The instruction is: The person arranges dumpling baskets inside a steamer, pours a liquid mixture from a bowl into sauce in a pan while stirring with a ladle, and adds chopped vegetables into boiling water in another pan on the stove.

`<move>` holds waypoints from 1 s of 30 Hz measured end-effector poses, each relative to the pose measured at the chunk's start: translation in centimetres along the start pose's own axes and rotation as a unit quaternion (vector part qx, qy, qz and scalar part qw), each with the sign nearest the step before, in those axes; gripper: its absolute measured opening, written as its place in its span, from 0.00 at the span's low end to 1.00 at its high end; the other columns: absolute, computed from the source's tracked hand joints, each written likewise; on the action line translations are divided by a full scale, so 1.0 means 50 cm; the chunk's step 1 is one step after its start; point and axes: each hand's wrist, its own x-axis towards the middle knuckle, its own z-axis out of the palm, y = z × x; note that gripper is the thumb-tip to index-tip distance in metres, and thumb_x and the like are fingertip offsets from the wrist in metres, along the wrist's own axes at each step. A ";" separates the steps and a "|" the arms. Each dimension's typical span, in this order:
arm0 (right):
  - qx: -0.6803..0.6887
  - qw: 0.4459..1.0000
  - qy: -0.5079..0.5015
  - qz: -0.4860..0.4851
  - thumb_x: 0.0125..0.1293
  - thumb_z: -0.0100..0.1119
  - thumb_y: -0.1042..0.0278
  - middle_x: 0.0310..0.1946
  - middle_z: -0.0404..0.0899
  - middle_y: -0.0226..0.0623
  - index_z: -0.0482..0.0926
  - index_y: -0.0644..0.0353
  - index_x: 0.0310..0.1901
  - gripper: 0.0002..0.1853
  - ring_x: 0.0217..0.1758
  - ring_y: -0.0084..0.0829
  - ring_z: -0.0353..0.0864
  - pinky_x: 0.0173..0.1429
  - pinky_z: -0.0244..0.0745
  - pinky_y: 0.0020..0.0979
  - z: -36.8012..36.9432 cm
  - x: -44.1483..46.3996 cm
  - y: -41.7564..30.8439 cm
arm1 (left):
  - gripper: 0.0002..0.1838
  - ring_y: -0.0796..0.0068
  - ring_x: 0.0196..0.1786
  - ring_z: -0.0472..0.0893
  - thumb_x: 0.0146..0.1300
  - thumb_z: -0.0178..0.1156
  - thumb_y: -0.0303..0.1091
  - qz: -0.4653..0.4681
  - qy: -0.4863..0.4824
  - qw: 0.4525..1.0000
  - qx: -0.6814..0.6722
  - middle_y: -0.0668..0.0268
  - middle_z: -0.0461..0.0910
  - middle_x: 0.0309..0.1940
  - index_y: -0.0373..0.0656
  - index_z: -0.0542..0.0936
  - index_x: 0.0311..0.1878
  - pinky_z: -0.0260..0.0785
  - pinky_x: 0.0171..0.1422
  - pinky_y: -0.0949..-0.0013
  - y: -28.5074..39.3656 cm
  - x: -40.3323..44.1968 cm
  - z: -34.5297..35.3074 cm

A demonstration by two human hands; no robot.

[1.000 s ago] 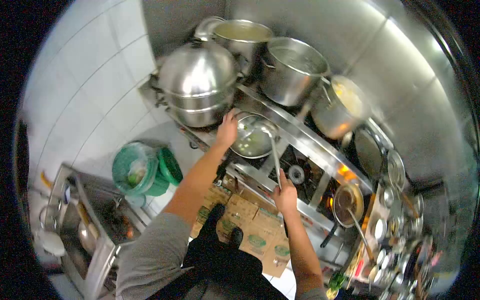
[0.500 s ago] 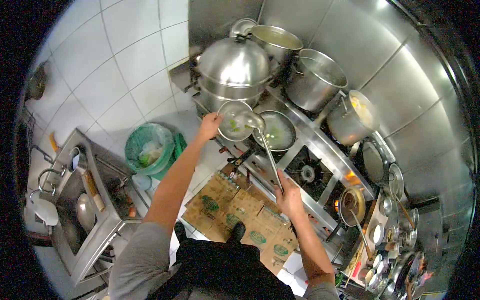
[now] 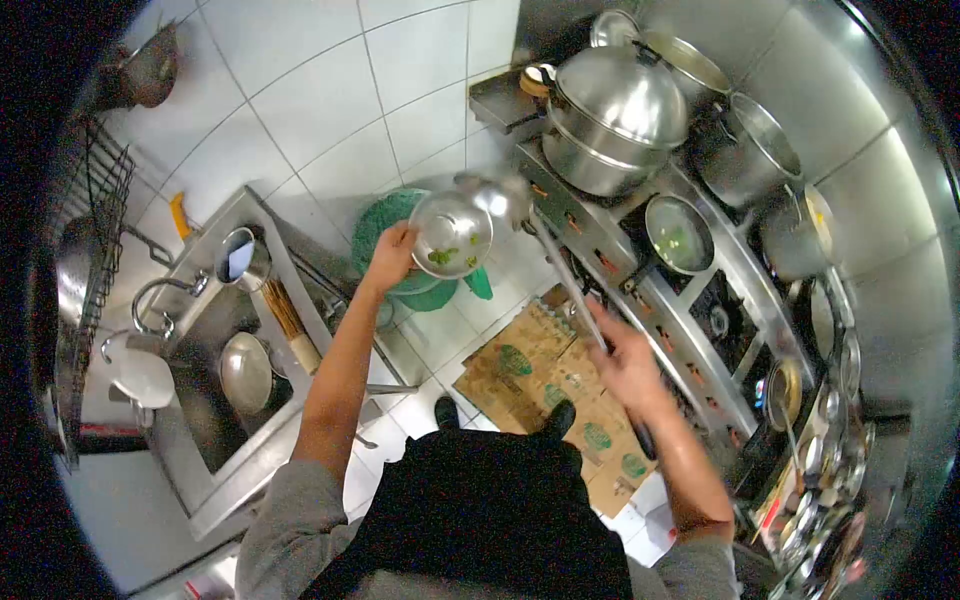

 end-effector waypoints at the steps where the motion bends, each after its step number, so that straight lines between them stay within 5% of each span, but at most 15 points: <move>1: 0.033 0.999 0.023 0.016 0.61 0.60 0.78 0.52 0.82 0.58 0.71 0.58 0.71 0.33 0.50 0.51 0.85 0.56 0.77 0.40 -0.008 -0.005 -0.010 | 0.15 0.64 0.35 0.82 0.75 0.53 0.35 -0.020 -0.003 0.998 -0.058 0.52 0.78 0.29 0.33 0.79 0.39 0.74 0.40 0.58 -0.003 0.002 -0.008; 2: -0.007 0.996 0.066 -0.058 0.61 0.59 0.79 0.53 0.82 0.58 0.71 0.57 0.72 0.34 0.50 0.52 0.85 0.57 0.77 0.39 -0.016 -0.012 0.001 | 0.13 0.62 0.35 0.82 0.74 0.53 0.34 0.027 -0.002 1.000 0.012 0.52 0.79 0.30 0.32 0.79 0.39 0.74 0.41 0.58 0.015 0.006 -0.014; 4: -0.027 0.997 0.072 -0.011 0.61 0.60 0.79 0.51 0.82 0.57 0.71 0.57 0.72 0.34 0.51 0.54 0.84 0.55 0.78 0.41 -0.052 -0.048 -0.032 | 0.11 0.58 0.36 0.83 0.72 0.53 0.31 0.133 -0.002 0.980 0.145 0.52 0.80 0.31 0.32 0.80 0.41 0.75 0.44 0.58 0.074 0.015 -0.018; 8: -0.150 0.977 0.136 -0.072 0.62 0.62 0.78 0.52 0.80 0.56 0.70 0.58 0.71 0.33 0.47 0.56 0.83 0.50 0.78 0.46 -0.100 -0.126 0.000 | 0.13 0.46 0.46 0.82 0.63 0.52 0.27 0.274 -0.039 0.954 0.112 0.44 0.82 0.43 0.33 0.82 0.46 0.73 0.52 0.54 0.133 0.107 0.088; 12: -0.178 0.972 0.148 0.038 0.61 0.63 0.80 0.36 0.76 0.51 0.71 0.60 0.70 0.33 0.41 0.53 0.79 0.47 0.76 0.45 -0.124 -0.189 0.073 | 0.13 0.40 0.53 0.80 0.66 0.52 0.29 0.288 -0.137 0.927 0.199 0.43 0.81 0.52 0.32 0.81 0.46 0.72 0.59 0.52 0.247 0.188 0.295; 15: -0.230 0.957 0.171 0.056 0.62 0.62 0.79 0.40 0.77 0.49 0.70 0.57 0.71 0.33 0.43 0.54 0.80 0.48 0.77 0.47 -0.119 -0.177 0.178 | 0.13 0.38 0.55 0.79 0.67 0.52 0.30 0.379 -0.173 0.892 0.174 0.42 0.80 0.53 0.31 0.81 0.45 0.71 0.61 0.51 0.303 0.239 0.498; 20: -0.193 0.946 0.246 0.088 0.63 0.61 0.77 0.40 0.76 0.49 0.65 0.56 0.75 0.36 0.38 0.53 0.81 0.41 0.79 0.49 -0.110 -0.109 0.413 | 0.12 0.35 0.55 0.78 0.67 0.53 0.28 0.398 -0.289 0.831 0.258 0.37 0.76 0.59 0.25 0.78 0.39 0.73 0.61 0.49 0.381 0.275 0.808; 24: -0.203 0.952 0.184 0.134 0.62 0.60 0.78 0.42 0.76 0.51 0.62 0.55 0.76 0.39 0.36 0.54 0.82 0.40 0.80 0.48 -0.206 -0.112 0.557 | 0.13 0.43 0.64 0.76 0.70 0.52 0.28 0.451 -0.258 0.785 0.337 0.37 0.73 0.65 0.26 0.76 0.33 0.69 0.70 0.51 0.290 0.375 1.007; 28: -0.187 0.952 0.199 0.139 0.60 0.61 0.78 0.41 0.76 0.50 0.62 0.55 0.76 0.40 0.36 0.52 0.82 0.39 0.79 0.49 -0.295 -0.113 0.649 | 0.11 0.43 0.59 0.80 0.69 0.52 0.26 0.415 -0.267 0.766 0.412 0.37 0.71 0.67 0.26 0.77 0.34 0.75 0.64 0.53 0.288 0.405 1.125; 30: -0.169 0.950 0.221 0.143 0.61 0.60 0.77 0.41 0.76 0.49 0.62 0.55 0.76 0.39 0.37 0.52 0.82 0.40 0.79 0.49 -0.319 -0.087 0.658 | 0.11 0.43 0.55 0.82 0.68 0.54 0.28 0.570 -0.229 0.615 0.495 0.40 0.70 0.69 0.26 0.79 0.37 0.75 0.63 0.51 0.271 0.439 1.167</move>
